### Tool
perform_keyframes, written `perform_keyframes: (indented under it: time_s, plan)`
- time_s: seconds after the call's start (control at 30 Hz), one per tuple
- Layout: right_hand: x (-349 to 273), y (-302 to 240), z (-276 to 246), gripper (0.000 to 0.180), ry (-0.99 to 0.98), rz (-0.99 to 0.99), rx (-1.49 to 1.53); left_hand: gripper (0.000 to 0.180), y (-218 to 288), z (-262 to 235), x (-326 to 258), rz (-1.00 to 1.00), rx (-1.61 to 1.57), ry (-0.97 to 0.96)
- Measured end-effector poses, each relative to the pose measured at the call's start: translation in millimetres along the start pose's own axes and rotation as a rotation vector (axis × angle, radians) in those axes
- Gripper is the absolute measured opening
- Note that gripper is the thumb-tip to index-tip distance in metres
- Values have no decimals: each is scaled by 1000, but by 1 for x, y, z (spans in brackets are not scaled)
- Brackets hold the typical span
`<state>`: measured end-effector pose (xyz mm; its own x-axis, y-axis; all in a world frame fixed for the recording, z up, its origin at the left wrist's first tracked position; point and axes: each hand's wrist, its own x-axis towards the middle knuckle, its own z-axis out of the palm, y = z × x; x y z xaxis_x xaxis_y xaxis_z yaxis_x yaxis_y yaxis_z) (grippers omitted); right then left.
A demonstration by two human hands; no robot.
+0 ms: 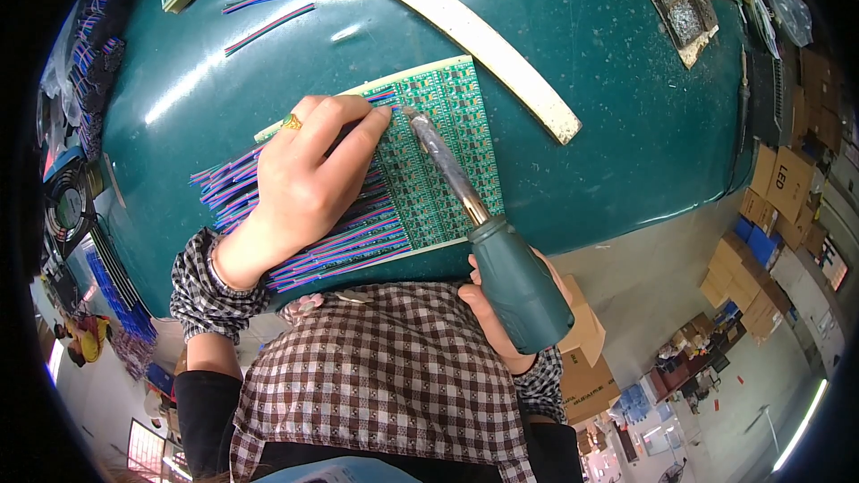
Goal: The person solders electrical connections onto a series of LED circuit board panels at an industrial workbench. This is done using a soldering iron to connect wiring bundles to the circuit boards.
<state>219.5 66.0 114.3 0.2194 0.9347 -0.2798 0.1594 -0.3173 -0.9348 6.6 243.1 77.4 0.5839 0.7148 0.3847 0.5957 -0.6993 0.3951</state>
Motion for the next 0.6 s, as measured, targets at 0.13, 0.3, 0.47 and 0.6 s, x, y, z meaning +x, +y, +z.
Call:
perform_keyframes:
  time_s: [0.13, 0.3, 0.47, 0.6]
  plan:
    - [7, -21, 13, 25, 105, -2, 9, 30, 1, 1, 0, 4, 5, 2]
    - [10, -20, 9, 32, 106, -45, 35, 31, 2, 1, 5, 12, 3, -1]
    - [23, -20, 3, 46, 107, -88, 186, 32, 4, 0, 13, 15, 0, -15]
    - [41, -14, -13, 58, 196, -11, 406, 31, 6, 3, 23, -52, -80, -1]
